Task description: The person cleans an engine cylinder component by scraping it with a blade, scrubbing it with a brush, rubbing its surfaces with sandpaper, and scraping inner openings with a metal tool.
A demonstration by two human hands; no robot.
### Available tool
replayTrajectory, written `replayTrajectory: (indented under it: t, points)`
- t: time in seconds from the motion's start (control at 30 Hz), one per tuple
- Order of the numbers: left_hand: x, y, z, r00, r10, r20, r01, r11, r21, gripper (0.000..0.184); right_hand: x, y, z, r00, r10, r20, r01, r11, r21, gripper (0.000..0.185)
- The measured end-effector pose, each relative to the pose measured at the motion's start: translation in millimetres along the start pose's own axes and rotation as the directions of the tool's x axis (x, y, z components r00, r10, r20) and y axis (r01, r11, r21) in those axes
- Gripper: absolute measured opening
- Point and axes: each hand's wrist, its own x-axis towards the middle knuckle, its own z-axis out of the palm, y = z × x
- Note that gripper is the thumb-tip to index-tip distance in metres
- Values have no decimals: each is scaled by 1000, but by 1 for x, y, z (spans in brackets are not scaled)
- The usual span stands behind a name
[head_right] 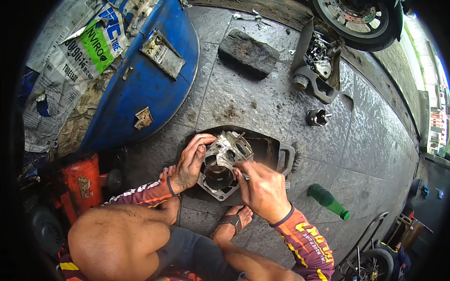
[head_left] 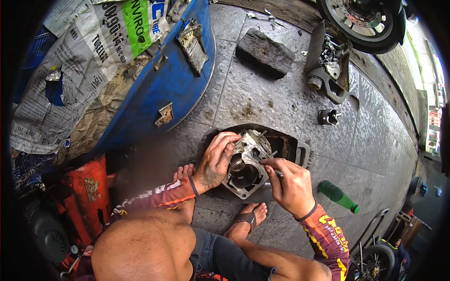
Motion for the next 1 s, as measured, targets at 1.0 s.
replayTrajectory:
  t: [1.0]
  points:
    - [0,-1,1,1000,25,-2,-25,999,21,46,7,-6,-9,998,-11,70,14,998,-53,14]
